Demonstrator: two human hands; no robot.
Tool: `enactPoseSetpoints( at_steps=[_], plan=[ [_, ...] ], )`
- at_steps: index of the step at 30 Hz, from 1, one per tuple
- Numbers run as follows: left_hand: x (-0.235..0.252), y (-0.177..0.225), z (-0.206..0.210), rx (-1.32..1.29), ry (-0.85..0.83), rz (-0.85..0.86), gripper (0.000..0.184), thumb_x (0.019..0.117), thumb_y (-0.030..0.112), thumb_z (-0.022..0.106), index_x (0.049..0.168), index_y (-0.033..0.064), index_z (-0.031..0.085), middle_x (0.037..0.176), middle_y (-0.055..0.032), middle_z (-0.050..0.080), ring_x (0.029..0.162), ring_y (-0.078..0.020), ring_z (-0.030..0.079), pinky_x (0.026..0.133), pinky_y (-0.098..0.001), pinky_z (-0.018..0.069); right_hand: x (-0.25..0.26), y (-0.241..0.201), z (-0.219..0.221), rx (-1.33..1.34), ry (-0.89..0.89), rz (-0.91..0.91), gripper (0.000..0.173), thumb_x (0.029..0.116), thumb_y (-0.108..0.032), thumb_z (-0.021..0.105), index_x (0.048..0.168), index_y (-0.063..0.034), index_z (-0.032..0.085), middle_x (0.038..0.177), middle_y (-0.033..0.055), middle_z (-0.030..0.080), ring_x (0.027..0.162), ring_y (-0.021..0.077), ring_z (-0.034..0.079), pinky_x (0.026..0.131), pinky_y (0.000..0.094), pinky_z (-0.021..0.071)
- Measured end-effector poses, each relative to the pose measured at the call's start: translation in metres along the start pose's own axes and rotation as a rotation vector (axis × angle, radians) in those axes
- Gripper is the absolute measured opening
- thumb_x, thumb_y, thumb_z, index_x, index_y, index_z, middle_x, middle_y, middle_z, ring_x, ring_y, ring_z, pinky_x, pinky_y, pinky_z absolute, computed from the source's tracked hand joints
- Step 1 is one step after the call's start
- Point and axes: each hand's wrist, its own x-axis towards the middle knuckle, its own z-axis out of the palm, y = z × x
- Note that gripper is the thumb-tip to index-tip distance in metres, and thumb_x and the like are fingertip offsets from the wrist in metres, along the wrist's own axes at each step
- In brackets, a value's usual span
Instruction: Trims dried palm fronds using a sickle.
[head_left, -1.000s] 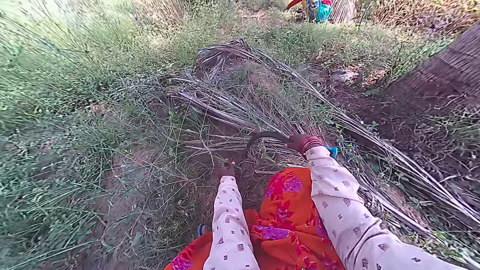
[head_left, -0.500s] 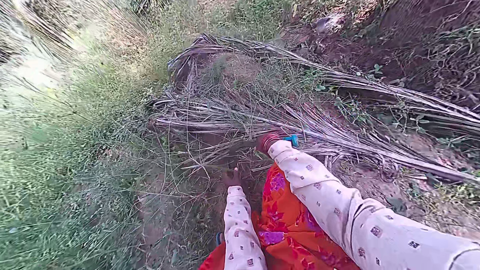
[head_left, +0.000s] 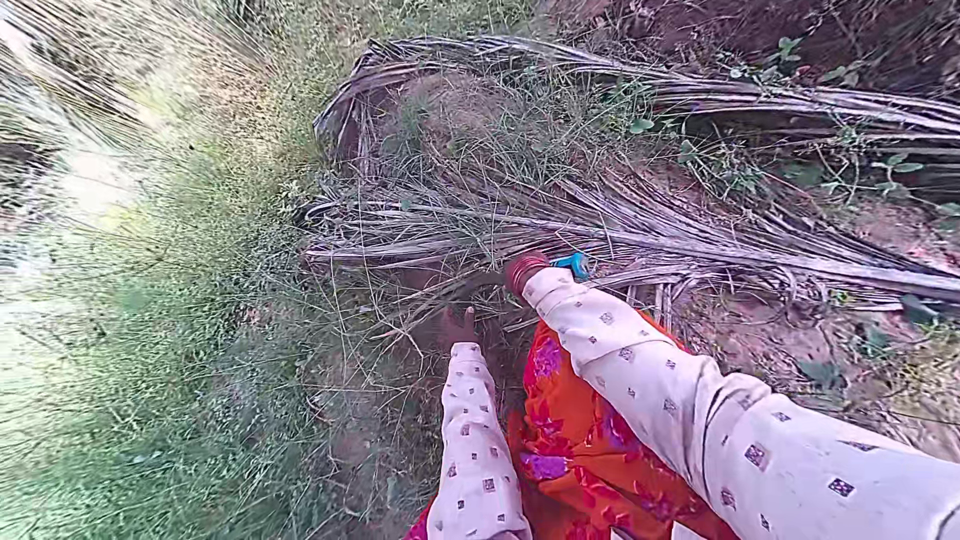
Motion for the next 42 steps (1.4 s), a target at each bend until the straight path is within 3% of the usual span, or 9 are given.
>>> enactPoseSetpoints(
  at_steps=[2, 4, 11, 17, 22, 28, 33, 38, 42],
  plan=[
    [0.000, 0.007, -0.001, 0.022, -0.025, -0.003, 0.043, 0.1056, 0.024, 0.061, 0.142, 0.0003, 0.058, 0.140, -0.0235, 0.062, 0.134, -0.0352, 0.057, 0.115, -0.0509, 0.0410, 0.001, -0.002, 0.000, -0.012, -0.017, 0.006, 0.033, 0.1049, -0.021, 0.056, 0.122, 0.0050, 0.066, 0.130, 0.0264, 0.062, 0.123, 0.0432, 0.059, 0.096, 0.0633, 0.0467],
    [-0.002, 0.007, -0.002, 0.052, -0.032, -0.019, 0.036, 0.1078, 0.021, 0.057, 0.136, 0.0009, 0.063, 0.134, -0.0222, 0.066, 0.130, -0.0349, 0.060, 0.114, -0.0513, 0.0424, 0.003, -0.003, 0.003, 0.018, -0.003, 0.027, 0.031, 0.1042, -0.021, 0.055, 0.119, 0.0048, 0.066, 0.127, 0.0257, 0.064, 0.120, 0.0425, 0.060, 0.092, 0.0624, 0.0482],
    [-0.009, -0.030, -0.012, 0.075, 0.048, -0.218, 0.038, 0.1116, 0.022, 0.048, 0.138, -0.0034, 0.059, 0.134, -0.0259, 0.064, 0.130, -0.0376, 0.059, 0.112, -0.0533, 0.0426, -0.018, 0.005, -0.007, -0.044, -0.022, -0.035, 0.034, 0.1030, -0.023, 0.061, 0.122, 0.0055, 0.066, 0.129, 0.0272, 0.062, 0.123, 0.0432, 0.059, 0.097, 0.0642, 0.0456],
    [-0.037, -0.096, -0.012, -0.222, 0.242, -0.329, 0.040, 0.1107, 0.020, 0.051, 0.135, -0.0114, 0.057, 0.133, -0.0317, 0.062, 0.127, -0.0391, 0.059, 0.112, -0.0503, 0.0414, -0.019, 0.033, -0.025, 0.005, 0.131, -0.073, 0.044, 0.1067, -0.035, 0.054, 0.118, 0.0043, 0.068, 0.126, 0.0287, 0.064, 0.121, 0.0465, 0.060, 0.096, 0.0681, 0.0450],
    [-0.046, -0.094, 0.008, -0.223, 0.181, -0.395, 0.044, 0.1100, 0.029, 0.053, 0.132, -0.0078, 0.062, 0.133, -0.0307, 0.063, 0.131, -0.0410, 0.058, 0.114, -0.0552, 0.0393, -0.007, 0.024, -0.024, 0.077, 0.162, -0.135, 0.046, 0.1094, -0.039, 0.045, 0.123, 0.0000, 0.066, 0.127, 0.0262, 0.065, 0.124, 0.0440, 0.059, 0.098, 0.0674, 0.0436],
    [-0.036, -0.074, 0.012, -0.190, 0.165, -0.379, 0.059, 0.1052, 0.042, 0.060, 0.146, 0.0002, 0.053, 0.141, -0.0281, 0.059, 0.137, -0.0417, 0.054, 0.115, -0.0596, 0.0385, -0.015, 0.022, -0.025, 0.145, 0.240, -0.112, 0.045, 0.1092, -0.039, 0.046, 0.125, -0.0025, 0.066, 0.126, 0.0250, 0.066, 0.122, 0.0440, 0.061, 0.097, 0.0667, 0.0445],
    [-0.037, -0.059, 0.012, -0.235, 0.230, -0.298, 0.073, 0.1022, 0.033, 0.067, 0.155, -0.0057, 0.035, 0.154, -0.0326, 0.044, 0.146, -0.0431, 0.042, 0.121, -0.0544, 0.0328, -0.009, 0.030, -0.028, 0.165, 0.274, -0.096, 0.044, 0.1099, -0.038, 0.044, 0.126, -0.0030, 0.066, 0.125, 0.0244, 0.066, 0.120, 0.0432, 0.062, 0.096, 0.0664, 0.0449],
    [-0.037, -0.056, 0.019, -0.212, 0.480, -0.262, 0.099, 0.0943, 0.024, 0.077, 0.160, -0.0084, 0.011, 0.164, -0.0389, 0.013, 0.153, -0.0508, 0.022, 0.122, -0.0504, 0.0321, -0.009, 0.024, -0.026, 0.157, 0.285, -0.032, 0.043, 0.1083, -0.039, 0.047, 0.127, -0.0063, 0.068, 0.127, 0.0231, 0.067, 0.121, 0.0434, 0.062, 0.095, 0.0676, 0.0455],
    [-0.030, -0.047, 0.019, -0.130, 0.589, -0.188, 0.106, 0.0895, 0.023, 0.081, 0.161, -0.0079, 0.009, 0.163, -0.0397, 0.016, 0.151, -0.0516, 0.026, 0.120, -0.0488, 0.0345, -0.001, 0.012, -0.018, 0.137, 0.248, 0.052, 0.042, 0.1061, -0.039, 0.052, 0.123, -0.0055, 0.069, 0.128, 0.0237, 0.066, 0.122, 0.0438, 0.061, 0.093, 0.0673, 0.0483]
  ],
)
